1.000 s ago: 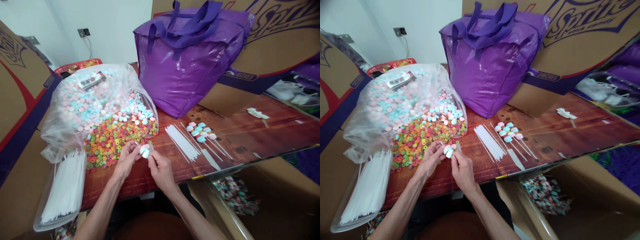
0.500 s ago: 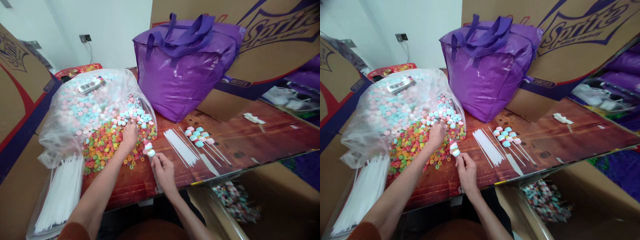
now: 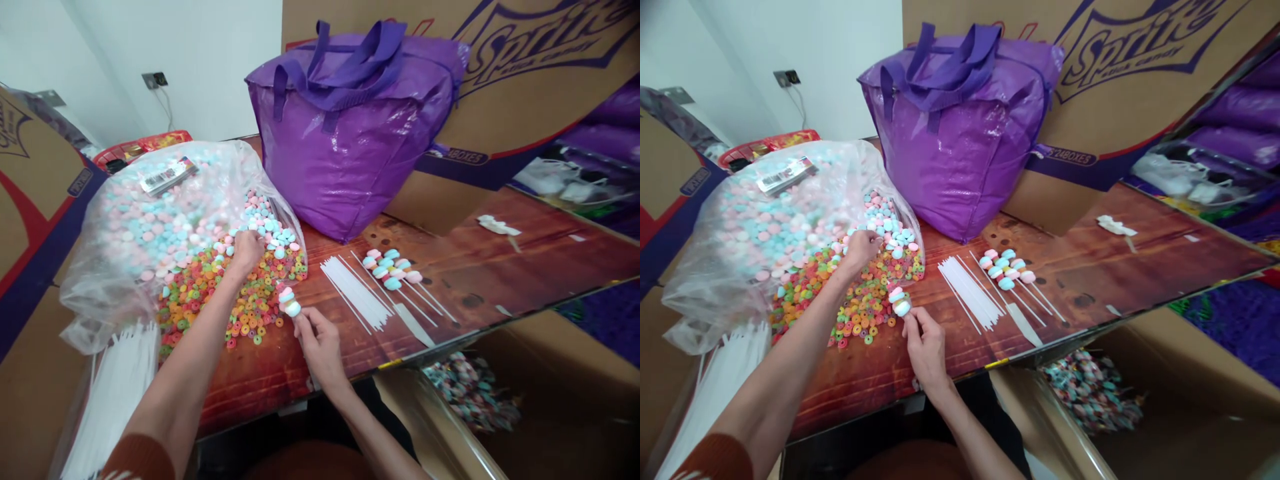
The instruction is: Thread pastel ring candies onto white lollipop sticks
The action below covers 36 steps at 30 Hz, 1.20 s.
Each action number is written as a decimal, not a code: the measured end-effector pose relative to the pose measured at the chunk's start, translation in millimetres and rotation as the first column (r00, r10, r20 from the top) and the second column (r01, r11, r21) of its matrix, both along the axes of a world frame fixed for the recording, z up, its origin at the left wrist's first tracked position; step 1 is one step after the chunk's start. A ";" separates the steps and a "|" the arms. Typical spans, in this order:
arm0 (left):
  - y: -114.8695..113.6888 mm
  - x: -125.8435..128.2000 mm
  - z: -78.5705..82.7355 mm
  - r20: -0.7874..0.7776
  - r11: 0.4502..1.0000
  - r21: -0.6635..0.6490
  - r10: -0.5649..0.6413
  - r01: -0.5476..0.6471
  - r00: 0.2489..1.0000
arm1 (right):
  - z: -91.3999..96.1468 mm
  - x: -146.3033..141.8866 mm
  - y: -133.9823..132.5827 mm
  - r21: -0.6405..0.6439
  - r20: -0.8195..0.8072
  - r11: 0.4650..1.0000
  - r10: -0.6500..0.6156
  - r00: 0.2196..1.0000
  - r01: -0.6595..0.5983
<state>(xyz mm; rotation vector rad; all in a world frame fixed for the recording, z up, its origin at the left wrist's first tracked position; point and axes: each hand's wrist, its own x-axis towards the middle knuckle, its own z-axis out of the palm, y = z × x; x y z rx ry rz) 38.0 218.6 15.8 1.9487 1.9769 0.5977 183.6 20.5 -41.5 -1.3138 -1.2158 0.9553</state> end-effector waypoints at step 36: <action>-155.1 -14.6 -33.9 0.904 0.986 -0.017 0.087 -0.167 0.419 | 5.8 -13.2 -11.0 0.045 0.084 0.988 0.144 0.986 -0.148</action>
